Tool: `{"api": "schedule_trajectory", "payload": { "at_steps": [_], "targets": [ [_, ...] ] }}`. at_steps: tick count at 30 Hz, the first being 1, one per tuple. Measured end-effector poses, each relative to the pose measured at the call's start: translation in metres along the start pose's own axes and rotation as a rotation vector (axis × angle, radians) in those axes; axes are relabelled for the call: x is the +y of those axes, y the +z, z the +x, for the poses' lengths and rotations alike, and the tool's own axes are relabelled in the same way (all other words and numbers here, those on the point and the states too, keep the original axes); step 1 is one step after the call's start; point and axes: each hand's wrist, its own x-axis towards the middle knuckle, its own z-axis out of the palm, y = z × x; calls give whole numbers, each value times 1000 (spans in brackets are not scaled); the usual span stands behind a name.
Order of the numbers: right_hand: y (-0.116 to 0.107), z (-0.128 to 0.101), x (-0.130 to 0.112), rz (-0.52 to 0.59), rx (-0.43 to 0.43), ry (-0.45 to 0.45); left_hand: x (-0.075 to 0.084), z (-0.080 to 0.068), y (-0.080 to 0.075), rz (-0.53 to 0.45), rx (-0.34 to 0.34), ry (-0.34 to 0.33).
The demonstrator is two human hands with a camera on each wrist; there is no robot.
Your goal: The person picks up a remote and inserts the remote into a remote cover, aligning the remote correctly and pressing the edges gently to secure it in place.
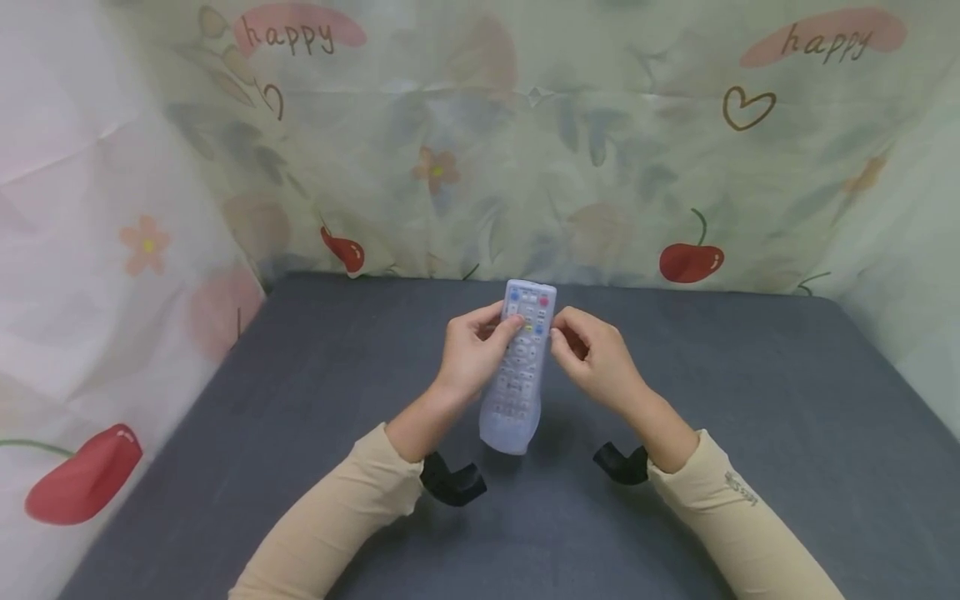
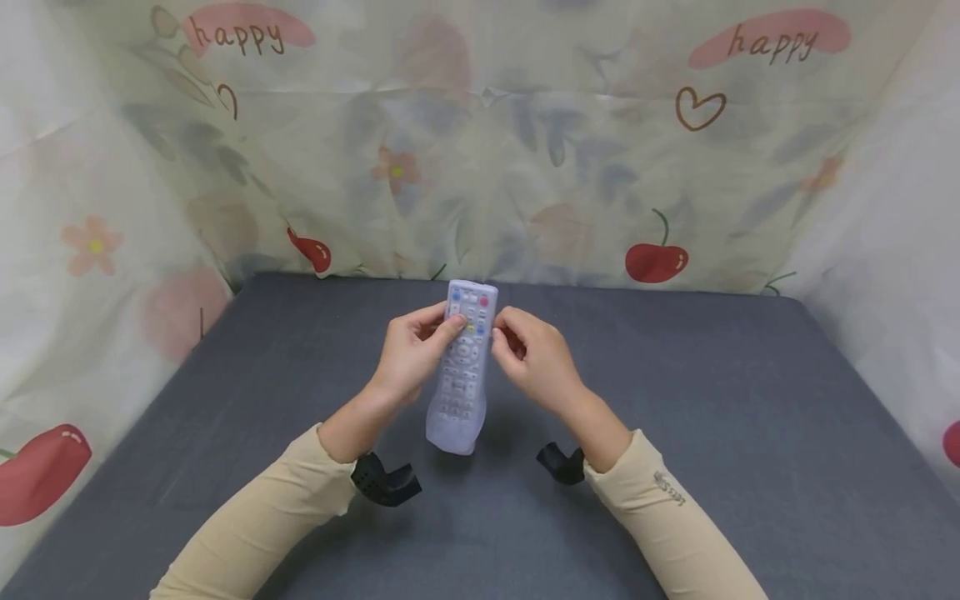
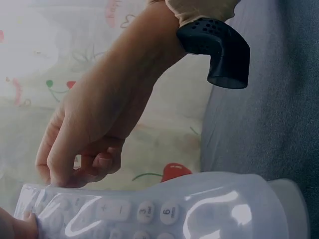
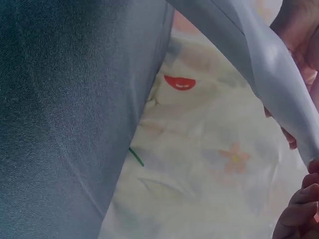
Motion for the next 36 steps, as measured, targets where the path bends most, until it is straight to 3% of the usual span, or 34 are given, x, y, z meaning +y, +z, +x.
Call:
{"api": "schedule_trajectory", "payload": {
  "at_steps": [4, 9, 15, 22, 31, 36],
  "targets": [
    [3, -1, 0, -31, 29, 2, -1, 0, 1, 5, 15, -11],
    [6, -3, -2, -10, 74, 57, -2, 1, -1, 27, -15, 1],
    [9, -5, -8, 121, -11, 103, 0, 1, -4, 80, -51, 52],
    [9, -6, -5, 221, -32, 182, 1, 1, -7, 145, -117, 34],
    [-4, -4, 2, 289, 29, 188, -8, 2, -19, 80, -178, -186],
    [-5, -8, 3, 295, 68, 115, -12, 4, -24, 13, -333, -306]
  ]
}}
